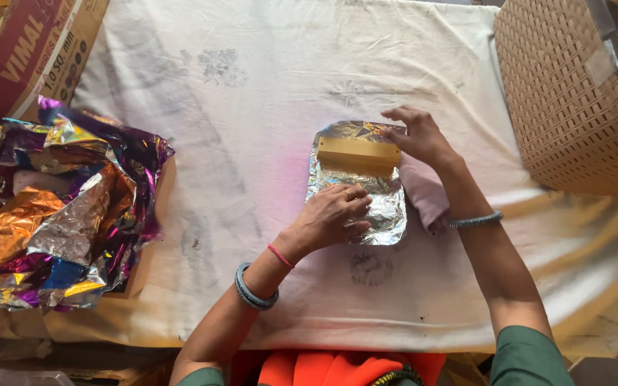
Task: Wrapping a wooden block in metallic foil and polishing or cleaning subsequent blocks with a cloth.
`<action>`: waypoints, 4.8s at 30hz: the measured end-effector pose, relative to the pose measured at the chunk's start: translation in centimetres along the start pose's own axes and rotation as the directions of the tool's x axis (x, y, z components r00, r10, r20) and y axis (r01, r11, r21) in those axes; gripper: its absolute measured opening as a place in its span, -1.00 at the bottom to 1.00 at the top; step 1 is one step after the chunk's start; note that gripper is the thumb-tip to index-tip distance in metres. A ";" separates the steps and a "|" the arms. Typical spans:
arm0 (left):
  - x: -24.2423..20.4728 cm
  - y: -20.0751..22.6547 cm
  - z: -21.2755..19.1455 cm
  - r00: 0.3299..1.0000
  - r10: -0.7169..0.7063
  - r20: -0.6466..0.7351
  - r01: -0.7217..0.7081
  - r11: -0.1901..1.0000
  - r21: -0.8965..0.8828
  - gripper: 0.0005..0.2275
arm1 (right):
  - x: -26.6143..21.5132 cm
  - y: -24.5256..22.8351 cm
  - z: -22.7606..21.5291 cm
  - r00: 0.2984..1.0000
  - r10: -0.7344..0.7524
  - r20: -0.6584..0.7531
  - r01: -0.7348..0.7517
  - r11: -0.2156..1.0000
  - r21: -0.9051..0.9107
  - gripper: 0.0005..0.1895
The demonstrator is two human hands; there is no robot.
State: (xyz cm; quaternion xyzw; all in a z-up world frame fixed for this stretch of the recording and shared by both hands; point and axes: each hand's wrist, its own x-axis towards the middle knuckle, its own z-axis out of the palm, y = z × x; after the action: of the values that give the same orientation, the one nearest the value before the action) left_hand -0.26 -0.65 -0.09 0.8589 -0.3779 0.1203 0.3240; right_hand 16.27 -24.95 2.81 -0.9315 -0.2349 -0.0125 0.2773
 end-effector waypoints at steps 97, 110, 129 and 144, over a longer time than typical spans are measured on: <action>-4.8 3.6 0.2 0.990 0.104 0.091 -0.129 0.927 0.351 -0.94 | -4.9 -1.1 0.0 0.985 -0.018 0.174 -0.022 0.975 0.223 -0.61; -4.1 2.7 -0.1 0.986 0.161 0.045 -0.167 0.916 0.364 -0.96 | -5.5 -1.5 1.7 0.964 -0.265 -0.004 0.263 0.961 -0.088 -0.48; 3.8 -5.2 -4.1 0.977 -0.110 -0.184 0.173 0.910 0.377 -0.73 | -4.2 -3.4 3.7 0.899 -0.418 -0.133 0.337 0.852 -0.401 -0.44; 5.3 -10.6 -0.1 0.985 -0.143 -0.097 0.172 0.865 0.472 -0.57 | -4.9 -1.4 3.7 0.965 -0.201 -0.166 0.183 0.976 -0.118 -0.30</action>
State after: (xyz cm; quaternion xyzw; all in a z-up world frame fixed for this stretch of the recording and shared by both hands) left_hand 11.08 1.74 -2.58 0.9364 -0.2553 0.2080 0.1214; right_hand 10.93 -24.08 -0.30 -0.9124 -0.2976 -0.1343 0.2467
